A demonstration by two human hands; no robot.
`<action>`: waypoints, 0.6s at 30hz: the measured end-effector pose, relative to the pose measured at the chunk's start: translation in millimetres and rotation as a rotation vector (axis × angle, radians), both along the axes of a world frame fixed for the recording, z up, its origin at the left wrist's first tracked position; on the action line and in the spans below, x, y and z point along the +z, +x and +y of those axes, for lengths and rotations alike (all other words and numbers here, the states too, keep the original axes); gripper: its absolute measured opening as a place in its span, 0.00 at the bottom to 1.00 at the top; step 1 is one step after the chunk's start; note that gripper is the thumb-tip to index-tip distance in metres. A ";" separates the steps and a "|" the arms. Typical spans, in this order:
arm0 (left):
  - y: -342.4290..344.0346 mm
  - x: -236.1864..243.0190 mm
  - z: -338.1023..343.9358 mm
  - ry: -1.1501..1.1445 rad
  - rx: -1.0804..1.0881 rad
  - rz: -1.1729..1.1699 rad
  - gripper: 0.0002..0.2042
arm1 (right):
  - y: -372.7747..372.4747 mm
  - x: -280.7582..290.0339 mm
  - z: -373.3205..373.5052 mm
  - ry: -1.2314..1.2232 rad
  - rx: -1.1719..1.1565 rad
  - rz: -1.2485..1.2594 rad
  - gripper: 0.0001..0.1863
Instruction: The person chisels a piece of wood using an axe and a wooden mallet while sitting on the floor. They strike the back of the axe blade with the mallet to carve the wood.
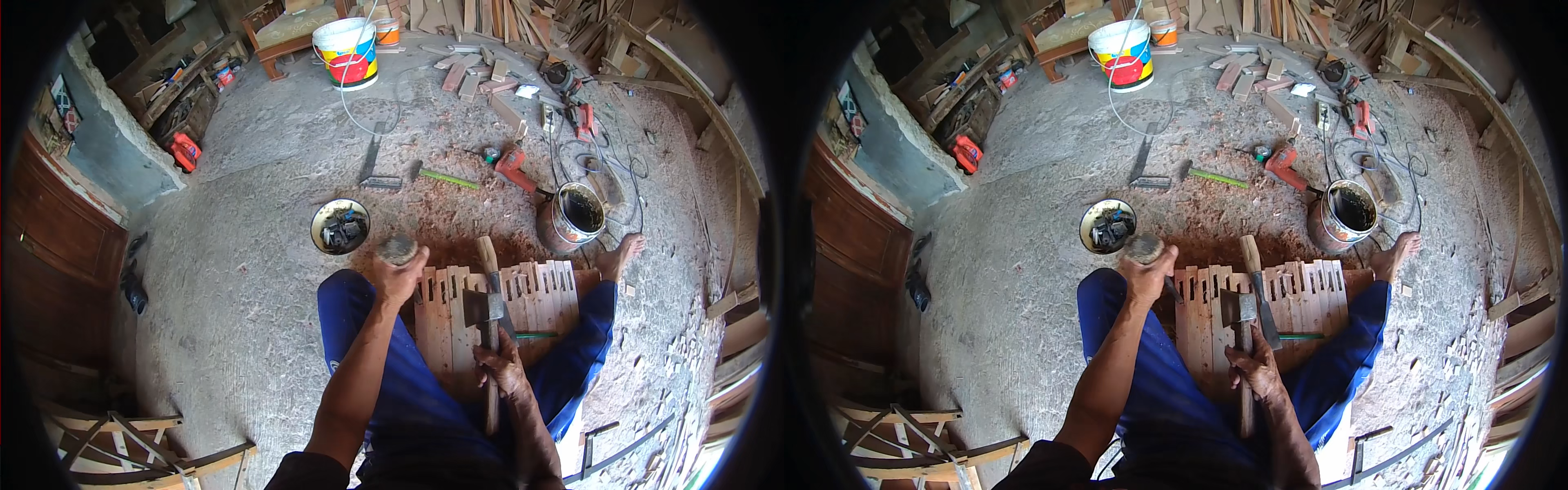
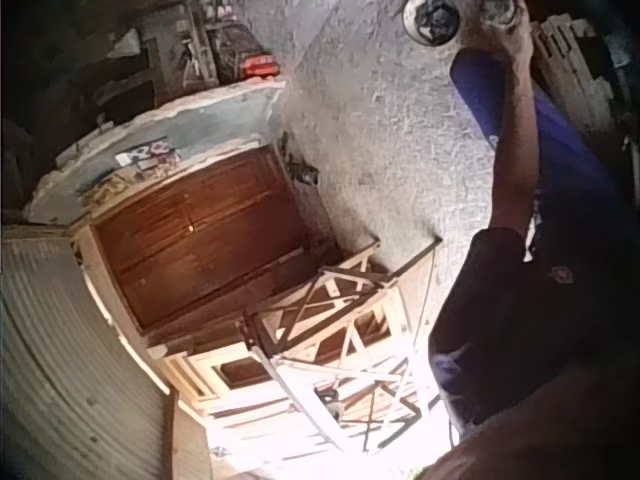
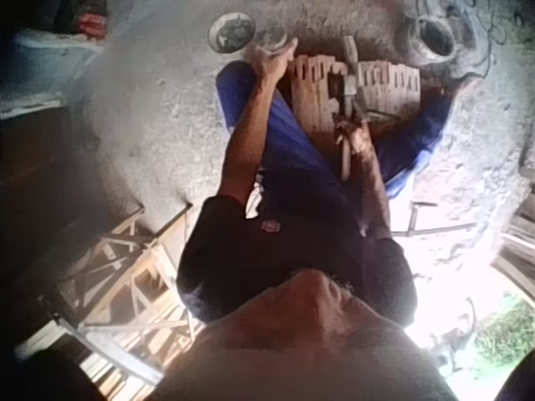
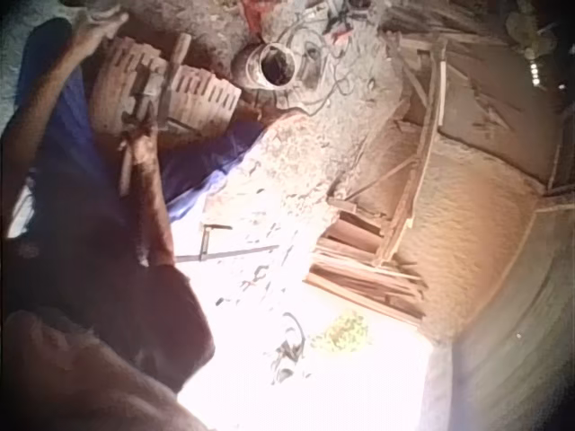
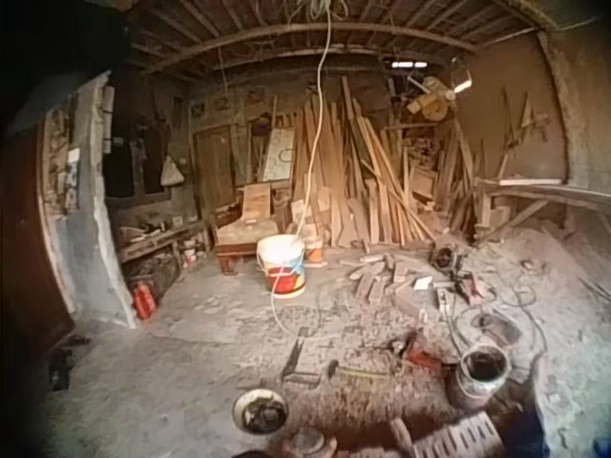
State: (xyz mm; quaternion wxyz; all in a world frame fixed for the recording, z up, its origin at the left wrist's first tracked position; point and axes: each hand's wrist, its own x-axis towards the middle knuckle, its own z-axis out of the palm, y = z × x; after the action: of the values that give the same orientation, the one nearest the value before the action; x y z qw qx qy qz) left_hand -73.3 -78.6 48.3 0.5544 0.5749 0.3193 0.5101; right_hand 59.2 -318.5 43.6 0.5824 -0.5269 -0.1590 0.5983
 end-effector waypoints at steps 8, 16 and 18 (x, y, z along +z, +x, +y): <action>2.5 -28.9 -38.5 0.400 -0.006 0.327 0.09 | -14.2 59.6 21.4 0.136 0.130 -0.487 0.45; 6.1 -29.7 -23.8 0.140 -0.097 0.166 0.07 | -3.3 177.5 49.9 0.438 0.199 -1.008 0.45; -3.3 -33.5 -27.5 0.138 -0.087 0.142 0.08 | -9.3 190.7 60.6 0.662 0.031 -1.394 0.43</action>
State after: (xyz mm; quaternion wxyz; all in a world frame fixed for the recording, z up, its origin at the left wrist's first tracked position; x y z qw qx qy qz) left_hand -76.6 -106.0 14.8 0.5109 0.6597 0.2967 0.4644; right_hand 49.9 -257.9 234.3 0.4663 -0.5780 -0.6671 0.0578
